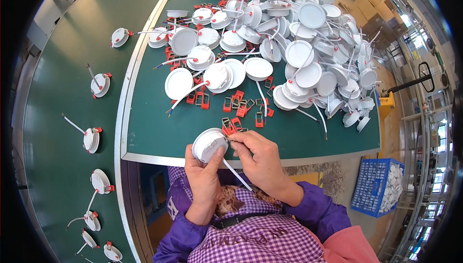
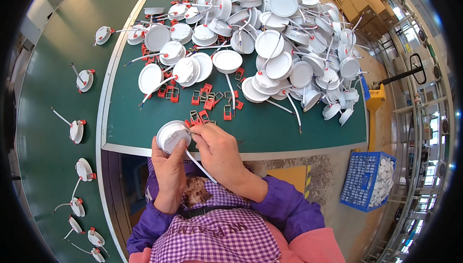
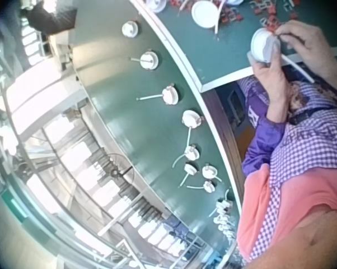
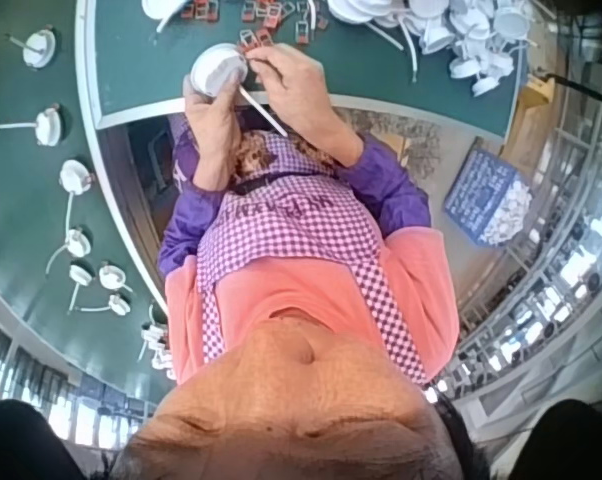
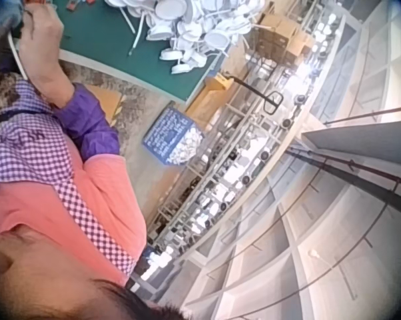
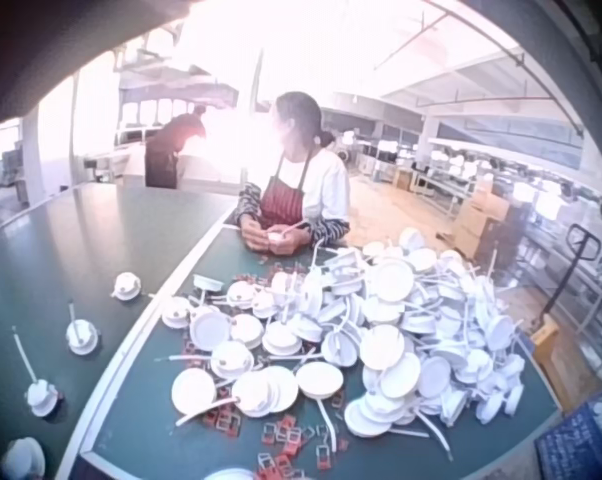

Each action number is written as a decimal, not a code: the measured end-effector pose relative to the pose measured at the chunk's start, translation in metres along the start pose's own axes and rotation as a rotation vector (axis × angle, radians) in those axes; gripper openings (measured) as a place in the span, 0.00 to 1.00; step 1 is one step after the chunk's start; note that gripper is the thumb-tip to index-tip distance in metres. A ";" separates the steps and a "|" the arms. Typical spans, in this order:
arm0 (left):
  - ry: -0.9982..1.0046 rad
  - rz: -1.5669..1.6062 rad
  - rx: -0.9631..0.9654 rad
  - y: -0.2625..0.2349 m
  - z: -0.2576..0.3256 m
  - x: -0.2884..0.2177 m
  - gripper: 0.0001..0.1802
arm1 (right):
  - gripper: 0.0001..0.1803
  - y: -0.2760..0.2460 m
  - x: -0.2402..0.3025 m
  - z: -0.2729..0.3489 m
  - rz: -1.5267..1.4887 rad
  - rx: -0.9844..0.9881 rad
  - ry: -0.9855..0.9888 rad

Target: The person assembles downlight fixtures by attaching metal spring clips to round light casings by hand and placing the assembled lights in rows on the table.

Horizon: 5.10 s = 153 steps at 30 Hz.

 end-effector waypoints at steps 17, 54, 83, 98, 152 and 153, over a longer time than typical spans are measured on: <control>0.020 -0.080 0.136 -0.011 -0.004 0.002 0.16 | 0.08 -0.002 -0.001 0.001 0.163 -0.014 -0.093; -0.305 -0.125 0.249 -0.047 -0.022 -0.046 0.21 | 0.06 -0.057 -0.037 -0.038 0.659 -0.043 -0.191; -0.202 -0.091 0.235 -0.055 -0.003 -0.030 0.22 | 0.09 -0.067 -0.026 -0.018 0.563 0.141 -0.248; -0.414 -0.066 0.269 -0.033 0.003 -0.021 0.20 | 0.08 -0.052 -0.037 -0.007 0.615 0.034 -0.216; -0.126 -0.398 0.267 -0.009 0.009 -0.006 0.17 | 0.07 -0.040 0.004 0.006 0.068 0.186 0.001; -0.111 -0.408 0.265 -0.009 0.009 -0.006 0.17 | 0.07 -0.038 0.005 0.007 0.086 0.191 -0.007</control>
Point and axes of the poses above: each hand's wrist, its own z-axis away from the middle knuckle, its own y-axis out of the palm, x = y × z, the point moved 1 cm from there along -z, towards the middle knuckle, and after that the axes turned 8 degrees about -z, right-handed, at the moved point
